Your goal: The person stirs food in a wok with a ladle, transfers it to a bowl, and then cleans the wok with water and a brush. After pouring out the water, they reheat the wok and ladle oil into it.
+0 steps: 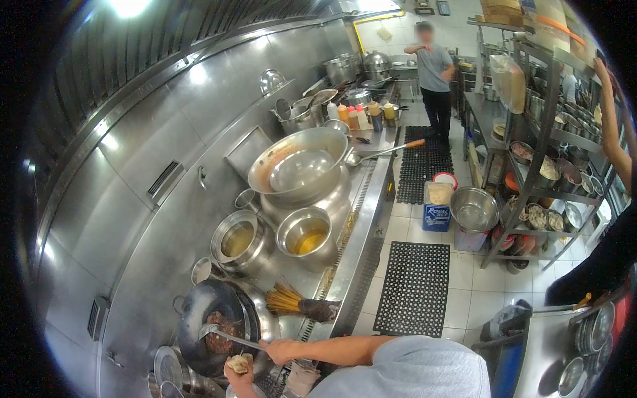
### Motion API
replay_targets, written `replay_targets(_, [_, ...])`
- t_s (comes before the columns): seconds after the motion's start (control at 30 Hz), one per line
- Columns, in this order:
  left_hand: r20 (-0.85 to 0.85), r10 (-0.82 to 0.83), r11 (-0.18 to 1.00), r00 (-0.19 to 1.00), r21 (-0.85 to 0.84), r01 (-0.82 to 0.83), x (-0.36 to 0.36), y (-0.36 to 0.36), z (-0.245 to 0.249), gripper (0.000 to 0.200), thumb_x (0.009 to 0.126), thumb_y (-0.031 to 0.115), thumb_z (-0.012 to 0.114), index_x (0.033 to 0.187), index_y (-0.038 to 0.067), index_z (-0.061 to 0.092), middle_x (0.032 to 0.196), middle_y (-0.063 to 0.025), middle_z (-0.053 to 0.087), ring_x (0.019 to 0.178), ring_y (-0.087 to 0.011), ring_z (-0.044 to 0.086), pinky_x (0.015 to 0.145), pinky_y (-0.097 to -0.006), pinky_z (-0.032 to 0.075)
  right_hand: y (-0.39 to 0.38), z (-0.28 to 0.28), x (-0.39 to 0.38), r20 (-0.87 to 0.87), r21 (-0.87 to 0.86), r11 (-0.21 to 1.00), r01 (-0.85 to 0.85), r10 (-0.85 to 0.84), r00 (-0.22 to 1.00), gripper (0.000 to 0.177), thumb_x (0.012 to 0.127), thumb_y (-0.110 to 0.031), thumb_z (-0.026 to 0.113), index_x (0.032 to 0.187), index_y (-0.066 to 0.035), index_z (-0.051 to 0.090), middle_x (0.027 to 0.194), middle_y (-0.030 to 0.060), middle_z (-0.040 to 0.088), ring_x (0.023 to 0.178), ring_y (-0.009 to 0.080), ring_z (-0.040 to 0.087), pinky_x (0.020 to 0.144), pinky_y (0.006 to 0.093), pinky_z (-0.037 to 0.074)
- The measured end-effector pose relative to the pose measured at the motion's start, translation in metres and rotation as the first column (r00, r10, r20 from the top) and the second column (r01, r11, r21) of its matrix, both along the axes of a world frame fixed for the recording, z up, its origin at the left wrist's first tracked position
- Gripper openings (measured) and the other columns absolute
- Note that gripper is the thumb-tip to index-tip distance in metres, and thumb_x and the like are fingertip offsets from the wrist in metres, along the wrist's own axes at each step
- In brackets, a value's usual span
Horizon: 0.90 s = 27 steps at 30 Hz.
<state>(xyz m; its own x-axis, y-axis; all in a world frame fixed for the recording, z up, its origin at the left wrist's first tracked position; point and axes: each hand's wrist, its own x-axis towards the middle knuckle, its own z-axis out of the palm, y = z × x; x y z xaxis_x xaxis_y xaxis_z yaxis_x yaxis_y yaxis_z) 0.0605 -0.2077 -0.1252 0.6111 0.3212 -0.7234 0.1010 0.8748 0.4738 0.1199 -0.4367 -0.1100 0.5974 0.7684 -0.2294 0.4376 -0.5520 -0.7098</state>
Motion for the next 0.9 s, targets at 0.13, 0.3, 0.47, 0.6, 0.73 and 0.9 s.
replay_targets(0.13, [0.035,0.029,0.995,0.999,-0.096,-0.026,0.002,0.012,-0.011,0.041,0.085,0.038,0.052,0.104,0.002,0.054,0.105,-0.0279,0.056,0.077,-0.0296,0.063,0.046,-0.0225,0.052,0.002,-0.002,-0.004,-0.004,0.01,1.0,0.015,-0.015,1.0,0.072,0.079,-0.005,0.053,0.144,-0.006,0.022,0.096,0.0237,0.065,0.09,0.0387,0.065,0.072,0.0487,0.05])
replay_targets(0.3, [0.111,0.068,0.997,0.991,-0.027,-0.066,0.001,0.022,-0.03,0.044,0.085,0.038,0.05,0.105,-0.002,0.053,0.104,-0.0274,0.055,0.074,-0.0274,0.061,0.046,-0.0217,0.052,-0.001,0.0,-0.005,-0.01,0.012,1.0,0.012,-0.012,1.0,0.07,0.08,-0.006,0.052,0.144,-0.007,0.023,0.096,0.024,0.065,0.091,0.0392,0.064,0.072,0.0493,0.049])
replay_targets(0.47, [0.044,-0.021,0.994,0.999,-0.107,0.025,0.006,0.035,-0.038,0.044,0.086,0.04,0.05,0.103,0.0,0.054,0.098,-0.0217,0.056,0.069,-0.0237,0.058,0.045,-0.0202,0.05,-0.009,0.001,-0.006,-0.022,0.028,1.0,0.002,-0.001,1.0,0.071,0.08,-0.007,0.053,0.145,-0.008,0.022,0.097,0.0241,0.065,0.091,0.0395,0.064,0.073,0.0497,0.049])
replay_targets(0.6, [0.051,-0.007,1.0,0.999,-0.009,0.008,0.004,0.027,-0.033,0.04,0.087,0.039,0.047,0.099,0.001,0.055,0.093,-0.0188,0.057,0.066,-0.0219,0.058,0.044,-0.0192,0.049,-0.007,-0.001,-0.006,-0.029,0.024,1.0,0.013,-0.012,1.0,0.073,0.08,-0.008,0.054,0.145,-0.009,0.021,0.097,0.0242,0.065,0.091,0.04,0.064,0.074,0.0497,0.049])
replay_targets(0.73, [0.028,-0.017,1.0,0.999,0.02,0.017,0.004,0.024,-0.03,0.038,0.088,0.038,0.045,0.096,0.002,0.055,0.087,-0.0167,0.058,0.063,-0.0204,0.058,0.043,-0.0187,0.048,-0.008,0.0,-0.006,-0.03,0.017,1.0,0.016,-0.015,0.999,0.073,0.08,-0.009,0.055,0.145,-0.009,0.022,0.096,0.0241,0.065,0.09,0.0399,0.065,0.074,0.0497,0.049])
replay_targets(0.9, [0.006,-0.001,0.999,1.0,0.049,0.0,0.004,0.019,-0.025,0.039,0.089,0.039,0.044,0.095,0.002,0.055,0.087,-0.016,0.058,0.063,-0.0202,0.058,0.044,-0.0182,0.047,-0.007,-0.003,-0.005,-0.003,0.029,1.0,0.009,-0.009,1.0,0.073,0.08,-0.008,0.055,0.144,-0.009,0.022,0.095,0.0241,0.065,0.089,0.0397,0.065,0.073,0.0497,0.05])
